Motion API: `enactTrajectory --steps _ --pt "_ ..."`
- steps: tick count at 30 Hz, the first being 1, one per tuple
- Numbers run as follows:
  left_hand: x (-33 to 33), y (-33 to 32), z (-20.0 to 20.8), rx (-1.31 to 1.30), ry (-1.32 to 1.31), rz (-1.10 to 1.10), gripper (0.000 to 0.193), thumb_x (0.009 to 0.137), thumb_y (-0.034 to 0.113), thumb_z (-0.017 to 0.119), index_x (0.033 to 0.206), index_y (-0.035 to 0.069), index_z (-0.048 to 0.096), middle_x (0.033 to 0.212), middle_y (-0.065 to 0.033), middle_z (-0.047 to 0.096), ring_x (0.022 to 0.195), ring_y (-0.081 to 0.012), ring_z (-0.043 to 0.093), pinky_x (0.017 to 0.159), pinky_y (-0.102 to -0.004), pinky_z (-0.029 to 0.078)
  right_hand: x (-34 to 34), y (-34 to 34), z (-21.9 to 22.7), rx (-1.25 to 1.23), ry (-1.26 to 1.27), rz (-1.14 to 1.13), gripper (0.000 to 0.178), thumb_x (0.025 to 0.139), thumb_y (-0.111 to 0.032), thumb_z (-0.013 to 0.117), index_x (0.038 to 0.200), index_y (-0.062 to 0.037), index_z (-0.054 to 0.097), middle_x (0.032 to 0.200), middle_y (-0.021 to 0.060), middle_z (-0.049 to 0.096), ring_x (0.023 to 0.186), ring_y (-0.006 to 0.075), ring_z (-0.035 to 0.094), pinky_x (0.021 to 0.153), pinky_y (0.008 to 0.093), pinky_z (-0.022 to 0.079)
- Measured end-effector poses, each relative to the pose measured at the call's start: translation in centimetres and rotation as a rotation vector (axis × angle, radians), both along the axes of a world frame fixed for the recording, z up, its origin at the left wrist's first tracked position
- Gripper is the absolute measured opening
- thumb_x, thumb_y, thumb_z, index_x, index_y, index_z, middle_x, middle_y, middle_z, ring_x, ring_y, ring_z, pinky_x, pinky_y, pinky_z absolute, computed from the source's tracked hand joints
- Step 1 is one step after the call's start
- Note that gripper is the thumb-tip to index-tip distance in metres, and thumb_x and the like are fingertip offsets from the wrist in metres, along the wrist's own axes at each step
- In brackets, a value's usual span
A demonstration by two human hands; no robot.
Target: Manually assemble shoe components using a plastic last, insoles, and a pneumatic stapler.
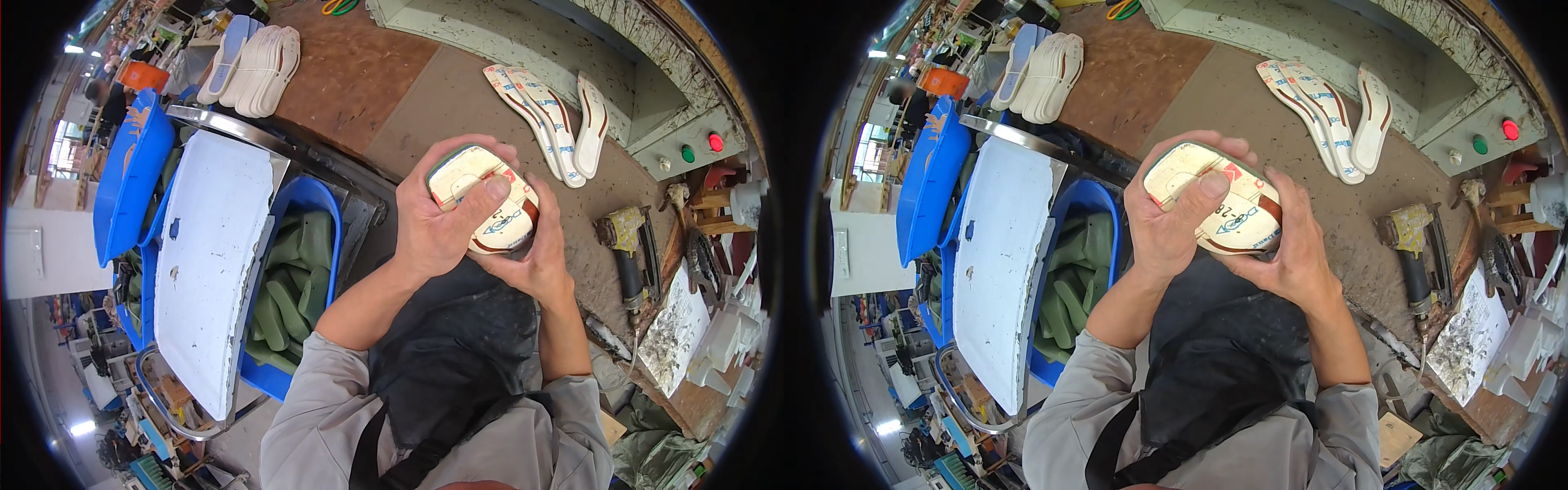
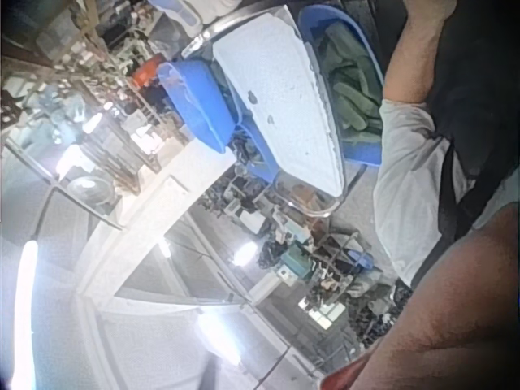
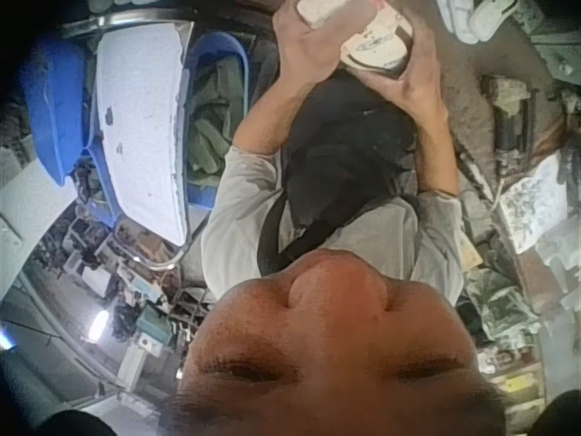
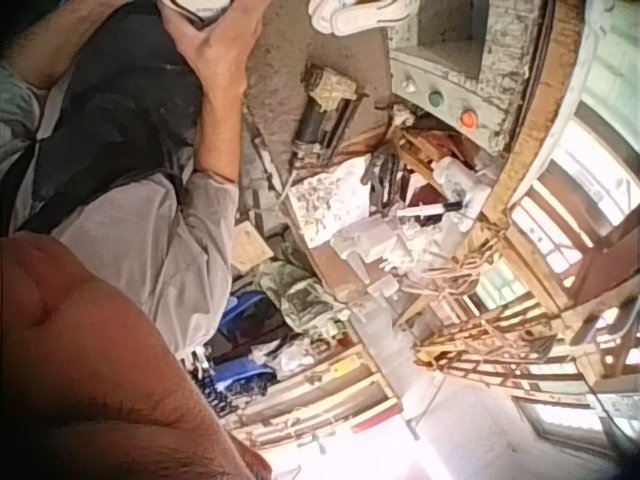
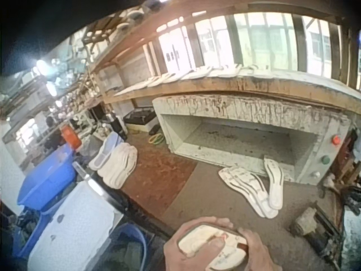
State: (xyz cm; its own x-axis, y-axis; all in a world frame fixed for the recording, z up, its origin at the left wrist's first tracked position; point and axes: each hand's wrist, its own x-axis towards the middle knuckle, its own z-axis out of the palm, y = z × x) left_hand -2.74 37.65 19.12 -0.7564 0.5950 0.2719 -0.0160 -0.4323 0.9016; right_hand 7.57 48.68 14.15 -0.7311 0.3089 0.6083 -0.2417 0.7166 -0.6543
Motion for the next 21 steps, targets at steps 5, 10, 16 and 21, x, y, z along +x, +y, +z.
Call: enactTrajectory --steps 5,10,16,21 --pt "-1.1 0.9 0.4 -0.097 0.013 0.070 0.028 0.085 0.007 0.061 0.108 -0.008 0.056 0.100 -0.0182 0.066 0.089 -0.0241 0.066 0.079 -0.0348 0.055 -0.3 0.8 0.0 0.022 -0.046 -0.022 0.121 0.053 -0.032 0.092 0.144 0.0040 0.021 0.118 0.0255 0.052 0.106 0.0404 0.056 0.091 0.0441 0.047" --pt "-8.1 2.7 -2.3 -0.099 -0.337 0.156 0.024 0.088 0.008 0.057 0.105 -0.008 0.058 0.099 -0.0183 0.066 0.089 -0.0258 0.067 0.080 -0.0357 0.056 2.3 1.6 -3.2 -0.167 -0.359 -0.074 0.117 0.061 -0.039 0.087 0.144 0.0059 0.019 0.128 0.0292 0.050 0.118 0.0396 0.053 0.096 0.0425 0.045" --pt "-12.2 2.6 -5.9 -0.029 -0.467 0.086 0.025 0.091 0.009 0.054 0.108 -0.010 0.058 0.104 -0.0212 0.065 0.094 -0.0288 0.066 0.087 -0.0383 0.054 3.5 0.3 -5.1 -0.236 -0.347 -0.250 0.076 0.069 -0.033 0.084 0.124 0.0079 0.052 0.117 0.0251 0.061 0.108 0.0347 0.062 0.090 0.0391 0.050" --pt "-11.7 3.0 -5.7 -0.051 -0.444 0.130 0.026 0.090 0.008 0.055 0.109 -0.010 0.056 0.108 -0.0239 0.064 0.097 -0.0305 0.065 0.087 -0.0397 0.055 3.4 0.7 -6.2 -0.219 -0.266 -0.242 0.068 0.070 -0.027 0.084 0.120 0.0084 0.056 0.113 0.0248 0.063 0.105 0.0332 0.064 0.089 0.0376 0.051"
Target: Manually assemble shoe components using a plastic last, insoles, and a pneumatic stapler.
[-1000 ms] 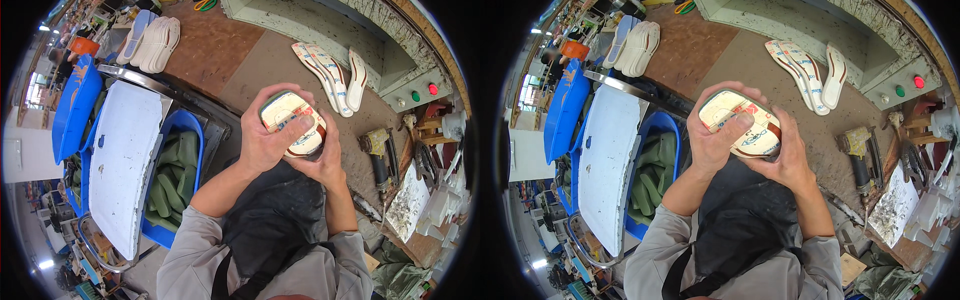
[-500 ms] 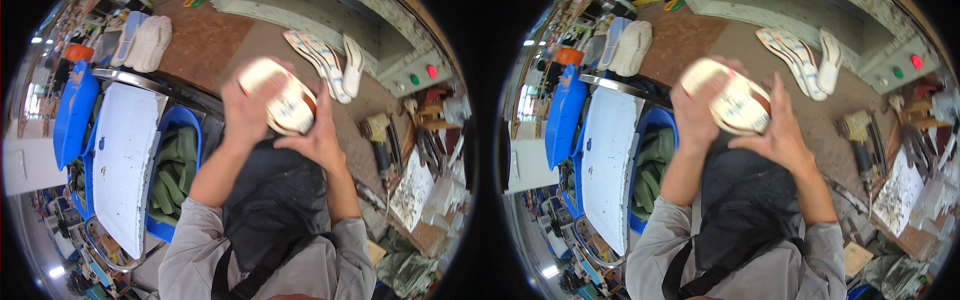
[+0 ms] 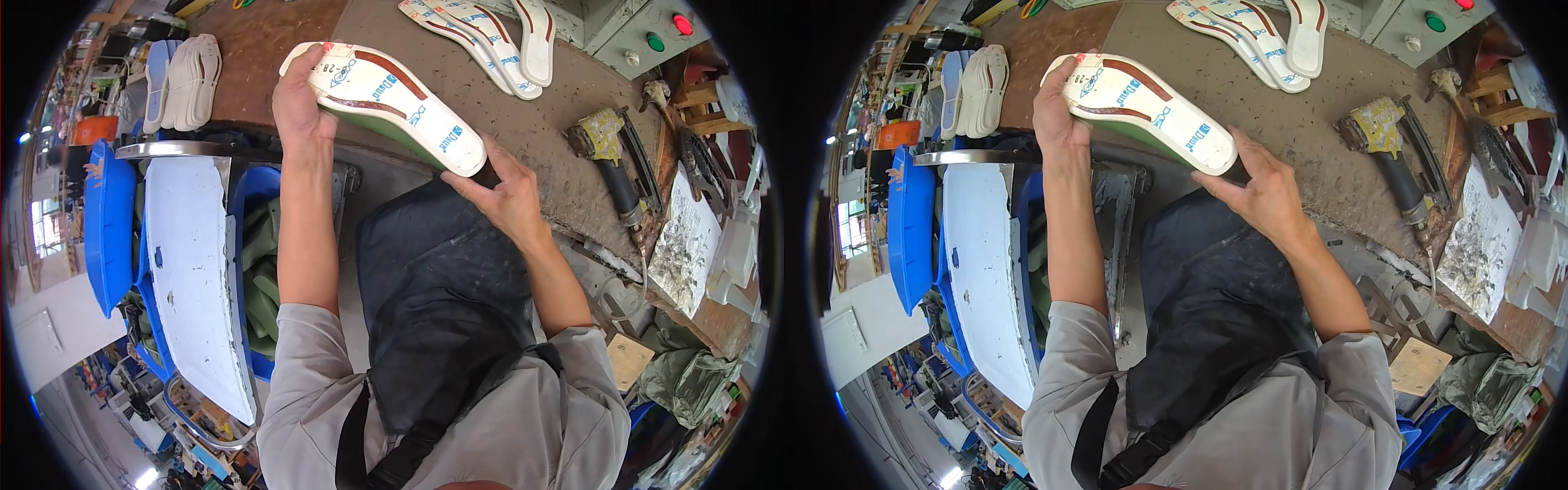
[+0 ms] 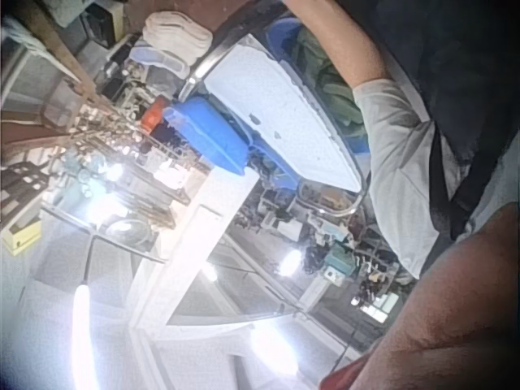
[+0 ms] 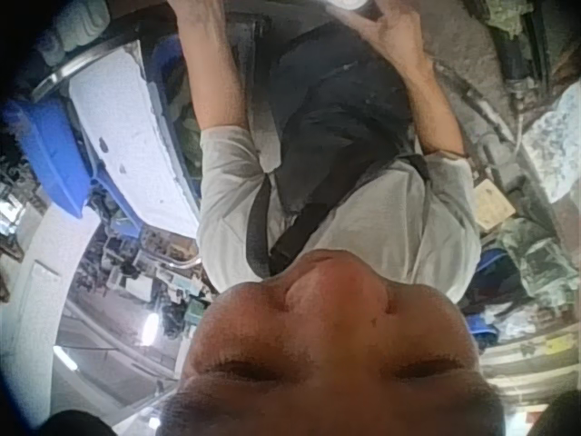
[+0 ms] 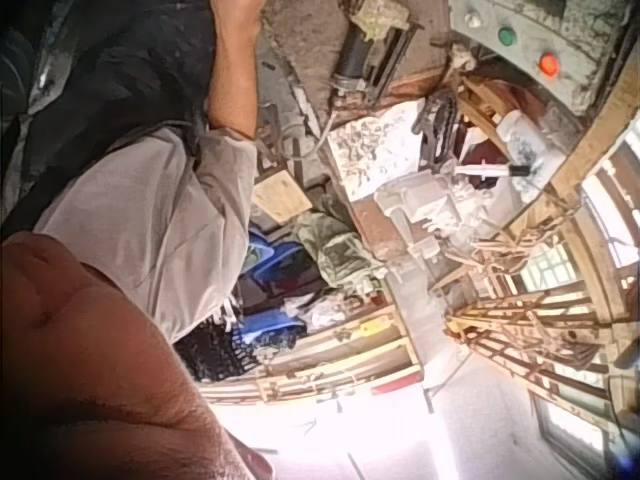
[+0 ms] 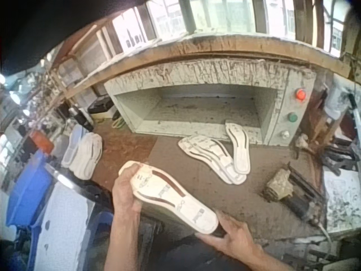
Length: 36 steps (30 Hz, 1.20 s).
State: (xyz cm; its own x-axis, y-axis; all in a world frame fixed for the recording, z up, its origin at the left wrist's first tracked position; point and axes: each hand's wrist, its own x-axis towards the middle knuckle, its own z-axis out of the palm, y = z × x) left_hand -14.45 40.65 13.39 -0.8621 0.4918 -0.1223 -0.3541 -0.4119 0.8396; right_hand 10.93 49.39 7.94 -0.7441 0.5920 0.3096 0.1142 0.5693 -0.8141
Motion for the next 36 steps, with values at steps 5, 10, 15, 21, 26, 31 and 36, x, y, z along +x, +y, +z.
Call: enactTrajectory --steps 5,10,15,21,26,31,36 --pt "0.3 -0.1 0.1 0.027 0.016 -0.031 0.024 0.089 0.007 0.056 0.106 -0.010 0.058 0.105 -0.0228 0.065 0.094 -0.0298 0.066 0.086 -0.0390 0.055 0.3 -0.2 -0.2 -0.021 0.040 -0.028 0.065 0.070 -0.026 0.084 0.118 0.0081 0.057 0.111 0.0249 0.064 0.103 0.0334 0.065 0.088 0.0368 0.052" --pt "-0.8 0.0 -0.6 0.079 -0.005 -0.121 0.023 0.088 0.007 0.059 0.106 -0.007 0.061 0.102 -0.0189 0.067 0.091 -0.0269 0.067 0.084 -0.0365 0.055 2.0 0.0 0.6 0.066 -0.051 -0.031 0.076 0.067 -0.033 0.085 0.125 0.0059 0.054 0.112 0.0228 0.064 0.102 0.0307 0.065 0.086 0.0363 0.052" --pt "2.6 -1.3 3.0 0.059 0.154 -0.058 0.021 0.087 0.005 0.059 0.104 -0.007 0.061 0.098 -0.0194 0.067 0.088 -0.0252 0.067 0.079 -0.0348 0.056 10.4 5.7 2.8 0.699 -0.246 -0.351 0.077 0.073 -0.041 0.077 0.128 0.0040 0.049 0.099 0.0194 0.064 0.087 0.0331 0.062 0.074 0.0396 0.049" --pt "9.0 0.5 5.7 0.098 0.329 -0.067 0.015 0.083 0.001 0.064 0.096 -0.005 0.066 0.092 -0.0128 0.070 0.079 -0.0144 0.065 0.072 -0.0263 0.052 13.6 12.1 0.4 0.794 -0.787 -0.422 0.069 0.080 -0.039 0.069 0.130 0.0039 0.047 0.103 0.0182 0.062 0.094 0.0317 0.059 0.079 0.0413 0.048" --pt "12.1 -0.5 6.6 -0.011 0.505 -0.065 0.019 0.081 0.007 0.068 0.097 -0.004 0.066 0.084 -0.0047 0.068 0.075 -0.0091 0.061 0.069 -0.0237 0.050 12.8 12.2 3.3 0.303 -0.389 -0.392 0.052 0.082 -0.025 0.071 0.123 0.0023 0.055 0.101 0.0183 0.065 0.098 0.0296 0.062 0.082 0.0364 0.048" --pt "13.0 -1.1 7.3 -0.035 0.580 -0.146 0.026 0.083 0.007 0.066 0.104 -0.006 0.062 0.097 -0.0128 0.069 0.082 -0.0133 0.065 0.075 -0.0260 0.052 16.1 8.3 13.1 -0.296 -0.110 -0.053 0.040 0.082 -0.019 0.073 0.114 0.0001 0.061 0.106 0.0104 0.065 0.099 0.0200 0.062 0.083 0.0324 0.049" --pt "13.3 -0.7 6.9 -0.001 0.591 -0.094 0.021 0.082 0.009 0.069 0.098 -0.003 0.066 0.087 -0.0051 0.069 0.079 -0.0086 0.061 0.073 -0.0242 0.050 12.6 4.0 13.3 -0.021 0.031 0.134 0.061 0.062 -0.026 0.082 0.113 -0.0005 0.061 0.108 0.0139 0.066 0.097 0.0273 0.066 0.082 0.0368 0.051"
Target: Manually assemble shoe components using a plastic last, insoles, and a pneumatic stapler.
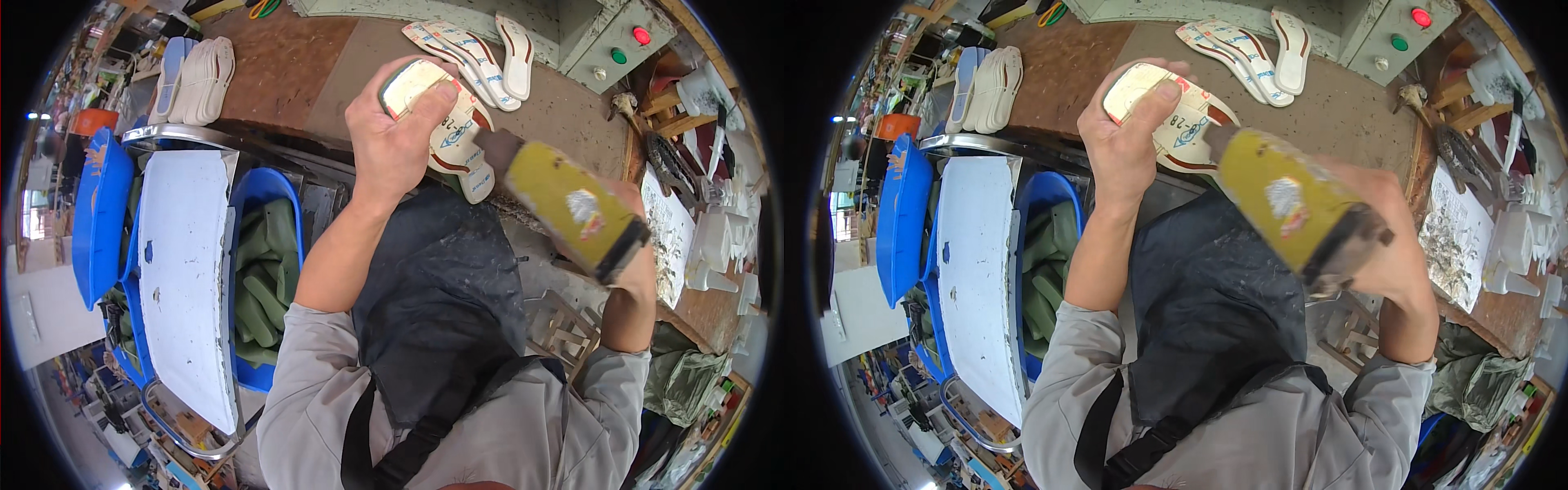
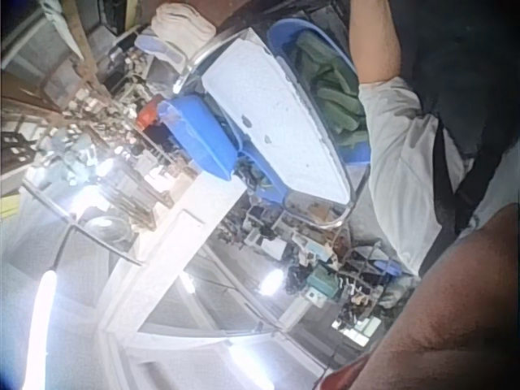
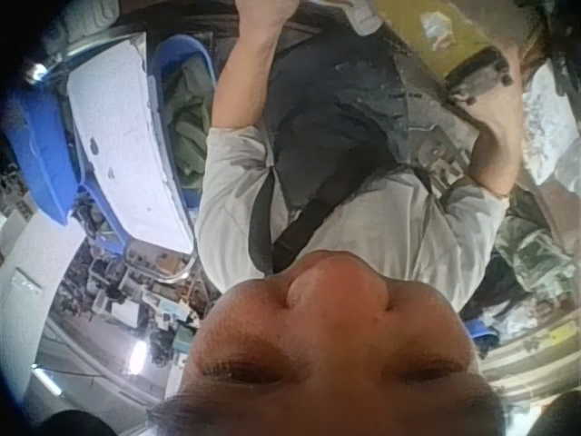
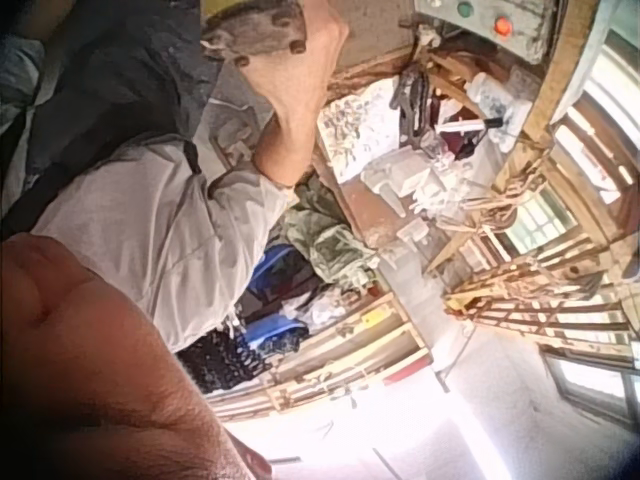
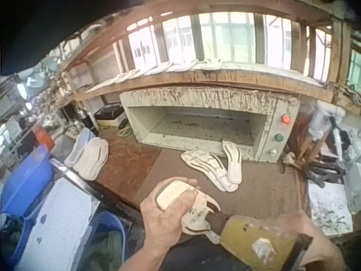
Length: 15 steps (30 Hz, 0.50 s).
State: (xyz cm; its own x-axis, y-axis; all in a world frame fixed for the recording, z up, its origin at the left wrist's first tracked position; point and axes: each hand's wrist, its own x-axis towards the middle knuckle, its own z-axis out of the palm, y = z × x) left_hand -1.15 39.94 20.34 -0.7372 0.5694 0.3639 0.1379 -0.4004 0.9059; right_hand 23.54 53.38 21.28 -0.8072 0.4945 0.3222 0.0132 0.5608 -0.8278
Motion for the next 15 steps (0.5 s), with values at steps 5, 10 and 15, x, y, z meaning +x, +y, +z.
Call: enactTrajectory --steps 5,10,15 --pt "0.2 -0.1 0.0 -0.029 0.018 0.009 0.022 0.083 0.010 0.068 0.100 -0.003 0.065 0.089 -0.0052 0.069 0.080 -0.0084 0.061 0.074 -0.0239 0.050 -4.9 -0.8 3.5 0.136 -0.183 0.311 0.053 0.053 -0.015 0.076 0.100 0.0050 0.061 0.090 0.0204 0.064 0.080 0.0421 0.061 0.072 0.0360 0.051" --pt "0.1 -0.1 0.0 -0.018 0.018 0.019 0.023 0.083 0.011 0.069 0.101 -0.003 0.065 0.089 -0.0058 0.069 0.080 -0.0085 0.061 0.074 -0.0240 0.050 -5.2 -1.6 4.6 0.275 -0.228 0.282 0.051 0.054 -0.015 0.076 0.099 0.0038 0.060 0.086 0.0189 0.064 0.080 0.0414 0.061 0.068 0.0364 0.050" --pt "0.0 -0.7 -0.3 -0.066 0.046 0.011 0.028 0.083 0.008 0.067 0.106 -0.007 0.060 0.098 -0.0131 0.069 0.085 -0.0141 0.064 0.077 -0.0262 0.051 -5.1 -2.2 5.0 0.180 -0.295 0.236 0.047 0.056 -0.012 0.075 0.099 0.0002 0.062 0.082 0.0192 0.063 0.078 0.0406 0.062 0.068 0.0363 0.050"
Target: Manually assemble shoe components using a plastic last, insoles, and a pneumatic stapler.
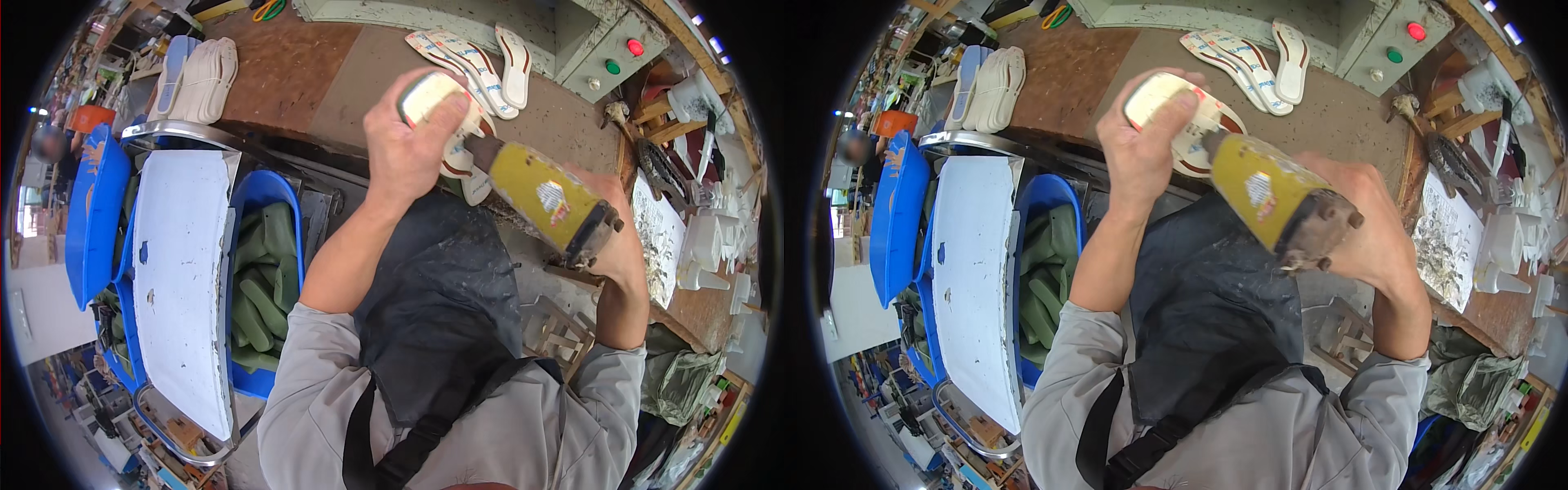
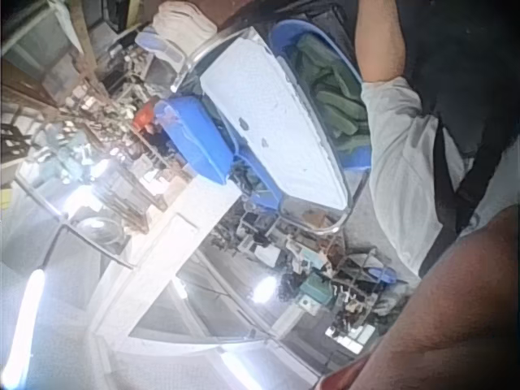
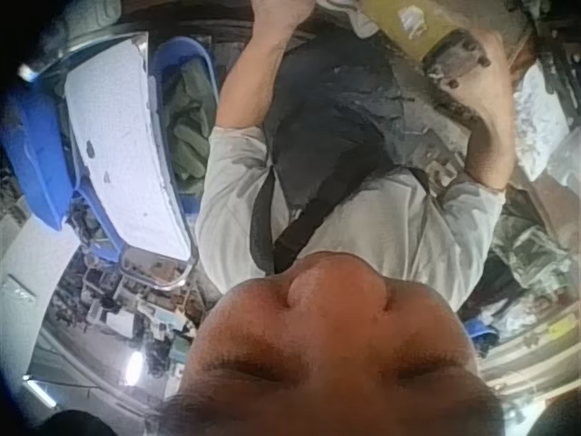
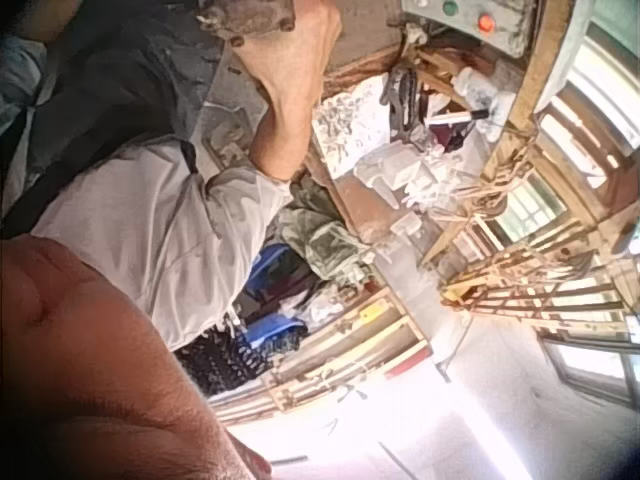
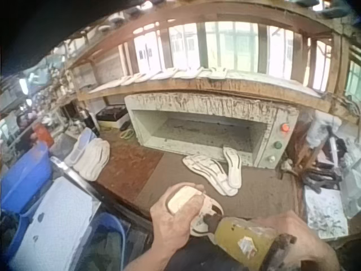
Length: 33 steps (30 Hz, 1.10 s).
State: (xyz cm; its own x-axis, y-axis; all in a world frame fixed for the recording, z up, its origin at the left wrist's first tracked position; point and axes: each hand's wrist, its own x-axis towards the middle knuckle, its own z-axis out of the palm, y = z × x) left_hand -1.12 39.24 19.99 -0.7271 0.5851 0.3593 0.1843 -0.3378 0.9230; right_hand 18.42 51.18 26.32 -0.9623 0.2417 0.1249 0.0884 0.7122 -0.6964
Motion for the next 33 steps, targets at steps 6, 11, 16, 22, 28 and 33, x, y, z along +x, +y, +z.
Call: enactTrajectory --steps 6,11,16,22,28,33 --pt "-1.2 -1.8 -0.6 0.178 -0.174 -0.001 0.021 0.083 0.007 0.067 0.100 -0.005 0.063 0.088 -0.0081 0.067 0.078 -0.0111 0.062 0.072 -0.0255 0.051 3.6 3.7 -5.5 0.230 -0.148 -0.491 0.048 0.064 -0.012 0.072 0.109 0.0010 0.062 0.087 0.0221 0.067 0.082 0.0375 0.066 0.072 0.0389 0.052" --pt "-1.4 -4.9 -0.4 0.370 -0.448 -0.110 0.024 0.087 0.007 0.062 0.108 -0.003 0.058 0.102 -0.0157 0.066 0.091 -0.0232 0.066 0.078 -0.0343 0.056 7.3 10.8 -13.7 0.568 -0.461 -0.686 0.074 0.073 -0.030 0.075 0.135 -0.0017 0.046 0.116 0.0281 0.059 0.109 0.0397 0.058 0.090 0.0434 0.047" --pt "-1.8 -8.9 1.0 0.482 -0.489 -0.123 0.025 0.095 0.016 0.055 0.113 -0.002 0.056 0.108 -0.0163 0.064 0.102 -0.0296 0.064 0.087 -0.0404 0.054 4.9 0.3 -9.4 0.232 0.151 -0.324 0.093 0.065 -0.038 0.083 0.141 -0.0052 0.039 0.141 0.0266 0.038 0.127 0.0439 0.041 0.100 0.0488 0.039" --pt "-2.4 -14.9 3.2 0.659 -0.480 -0.192 0.063 0.093 0.049 0.053 0.131 0.001 0.042 0.128 -0.0173 0.054 0.119 -0.0289 0.052 0.104 -0.0415 0.040 -5.1 -10.3 -11.3 0.348 0.635 -0.077 0.066 0.071 -0.013 0.081 0.129 -0.0044 0.051 0.129 0.0232 0.047 0.107 0.0342 0.055 0.088 0.0400 0.048" --pt "2.7 -21.1 -1.2 0.157 0.148 0.022 0.087 0.076 0.020 0.072 0.145 0.000 0.024 0.129 -0.0120 0.049 0.114 -0.0208 0.052 0.100 -0.0362 0.040 -10.1 -19.1 -11.9 -1.135 0.334 0.207 0.070 0.083 -0.030 0.072 0.135 0.0037 0.039 0.126 0.0109 0.051 0.114 0.0212 0.050 0.098 0.0324 0.038" --pt "2.8 -33.3 -2.7 0.154 -0.311 0.441 0.076 0.072 0.015 0.073 0.138 -0.001 0.038 0.120 -0.0101 0.054 0.110 -0.0192 0.053 0.095 -0.0319 0.042 -19.4 -20.3 -13.3 -0.507 0.091 0.670 0.060 0.087 -0.035 0.068 0.130 0.0030 0.050 0.123 0.0112 0.054 0.111 0.0188 0.053 0.090 0.0291 0.044"
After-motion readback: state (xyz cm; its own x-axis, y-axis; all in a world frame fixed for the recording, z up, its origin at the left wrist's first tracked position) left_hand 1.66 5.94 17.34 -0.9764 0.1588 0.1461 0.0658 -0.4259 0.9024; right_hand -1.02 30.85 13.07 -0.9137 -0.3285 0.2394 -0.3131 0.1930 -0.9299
